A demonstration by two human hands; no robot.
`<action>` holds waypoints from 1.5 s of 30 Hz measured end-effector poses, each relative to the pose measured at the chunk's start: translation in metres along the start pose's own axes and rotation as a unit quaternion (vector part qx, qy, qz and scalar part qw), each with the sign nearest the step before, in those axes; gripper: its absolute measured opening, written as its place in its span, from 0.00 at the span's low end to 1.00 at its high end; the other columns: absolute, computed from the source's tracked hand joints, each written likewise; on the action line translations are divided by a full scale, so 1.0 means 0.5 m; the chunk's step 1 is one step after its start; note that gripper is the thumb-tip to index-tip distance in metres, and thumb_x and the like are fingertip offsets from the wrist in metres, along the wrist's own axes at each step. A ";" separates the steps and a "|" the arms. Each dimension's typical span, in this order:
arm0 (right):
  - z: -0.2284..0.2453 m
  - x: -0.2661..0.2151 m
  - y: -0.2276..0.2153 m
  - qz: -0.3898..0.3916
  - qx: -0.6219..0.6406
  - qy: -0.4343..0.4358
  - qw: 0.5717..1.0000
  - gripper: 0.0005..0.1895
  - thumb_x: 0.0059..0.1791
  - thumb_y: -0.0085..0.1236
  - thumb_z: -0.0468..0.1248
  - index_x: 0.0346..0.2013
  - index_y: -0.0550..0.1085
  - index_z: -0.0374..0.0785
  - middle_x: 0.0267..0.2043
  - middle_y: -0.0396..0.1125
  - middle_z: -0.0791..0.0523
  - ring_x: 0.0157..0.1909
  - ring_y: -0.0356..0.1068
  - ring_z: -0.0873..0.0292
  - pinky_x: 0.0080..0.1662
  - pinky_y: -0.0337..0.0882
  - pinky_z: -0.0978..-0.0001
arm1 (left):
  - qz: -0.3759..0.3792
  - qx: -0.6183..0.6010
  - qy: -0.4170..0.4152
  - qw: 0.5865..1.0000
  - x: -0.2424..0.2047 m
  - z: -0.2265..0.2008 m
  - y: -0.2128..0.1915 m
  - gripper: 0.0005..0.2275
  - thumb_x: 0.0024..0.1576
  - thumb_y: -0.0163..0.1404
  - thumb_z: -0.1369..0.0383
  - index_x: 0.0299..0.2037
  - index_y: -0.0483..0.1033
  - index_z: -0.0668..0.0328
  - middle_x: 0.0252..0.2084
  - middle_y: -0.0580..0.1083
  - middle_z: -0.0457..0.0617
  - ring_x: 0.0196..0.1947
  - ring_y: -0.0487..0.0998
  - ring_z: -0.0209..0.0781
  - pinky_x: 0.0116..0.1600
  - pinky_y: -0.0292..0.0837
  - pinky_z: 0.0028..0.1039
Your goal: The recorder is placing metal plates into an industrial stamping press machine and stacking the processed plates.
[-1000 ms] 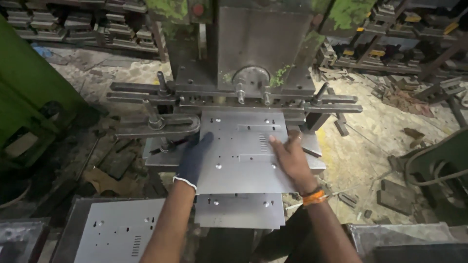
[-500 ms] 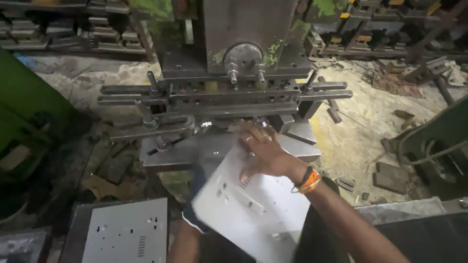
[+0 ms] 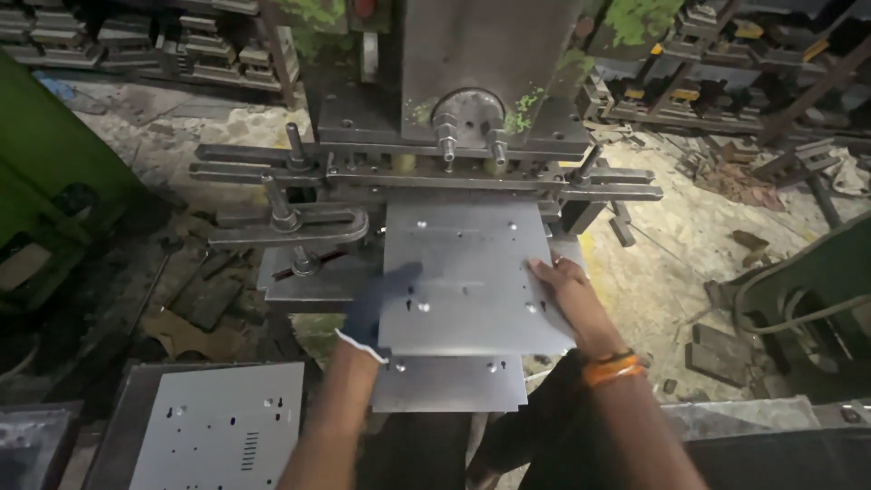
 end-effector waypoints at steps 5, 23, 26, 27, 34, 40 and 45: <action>-0.003 0.061 0.009 -0.056 -0.087 -0.005 0.995 0.21 0.51 0.59 0.48 0.39 0.74 0.29 0.32 0.68 0.56 0.32 0.65 0.63 0.38 0.66 0.69 | 0.009 -0.030 0.017 0.999 0.032 -0.042 -0.005 0.18 0.55 0.57 0.70 0.56 0.75 0.65 0.48 0.79 0.54 0.44 0.81 0.47 0.49 0.77 0.38; -0.002 0.065 0.033 -0.040 -0.033 -0.015 0.999 0.17 0.47 0.61 0.48 0.34 0.77 0.35 0.30 0.70 0.62 0.32 0.65 0.67 0.39 0.65 0.73 | -0.142 -0.061 0.105 0.982 -0.121 -0.016 -0.123 0.16 0.60 0.49 0.59 0.54 0.76 0.55 0.51 0.78 0.51 0.48 0.79 0.45 0.53 0.73 0.35; -0.071 0.110 0.003 -0.061 -0.050 -0.012 0.997 0.19 0.49 0.63 0.48 0.33 0.74 0.32 0.30 0.66 0.60 0.32 0.62 0.66 0.38 0.64 0.70 | -0.198 -0.052 0.098 0.974 -0.156 -0.021 -0.131 0.17 0.58 0.48 0.59 0.54 0.77 0.55 0.50 0.79 0.52 0.48 0.80 0.47 0.51 0.74 0.39; -0.107 0.129 -0.013 -0.069 -0.068 -0.016 0.995 0.23 0.51 0.64 0.49 0.33 0.72 0.29 0.30 0.63 0.57 0.31 0.60 0.64 0.37 0.62 0.67 | -0.205 -0.057 0.101 0.972 -0.166 -0.019 -0.139 0.17 0.58 0.48 0.59 0.54 0.77 0.55 0.50 0.79 0.52 0.48 0.80 0.48 0.50 0.75 0.43; 0.002 0.017 0.030 -0.057 -0.098 0.002 0.994 0.21 0.49 0.59 0.50 0.32 0.73 0.32 0.28 0.64 0.58 0.28 0.61 0.63 0.33 0.63 0.66 | -0.153 -0.073 0.172 0.970 -0.190 0.003 -0.238 0.14 0.61 0.52 0.62 0.52 0.77 0.61 0.47 0.78 0.57 0.47 0.79 0.53 0.50 0.77 0.46; -0.040 -0.050 0.039 -0.025 -0.044 -0.062 0.997 0.19 0.49 0.63 0.42 0.46 0.70 0.32 0.36 0.67 0.59 0.39 0.65 0.65 0.40 0.67 0.75 | -0.164 -0.101 0.188 0.963 -0.267 -0.034 -0.312 0.13 0.59 0.50 0.63 0.49 0.77 0.62 0.47 0.80 0.59 0.46 0.81 0.55 0.48 0.79 0.46; -0.023 -0.118 0.126 -0.148 -0.243 -0.258 0.923 0.21 0.45 0.63 0.28 0.52 0.70 0.33 0.45 0.68 0.57 0.42 0.68 0.64 0.38 0.73 0.73 | -0.274 -0.007 0.230 0.934 -0.362 -0.085 -0.360 0.15 0.60 0.49 0.65 0.53 0.77 0.63 0.48 0.78 0.62 0.42 0.81 0.59 0.43 0.79 0.47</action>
Point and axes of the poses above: each hand's wrist, its own x-axis towards the middle knuckle, its own y-axis out of the palm, z = x × y, the point moved 3 cm from there along x, towards the middle knuckle
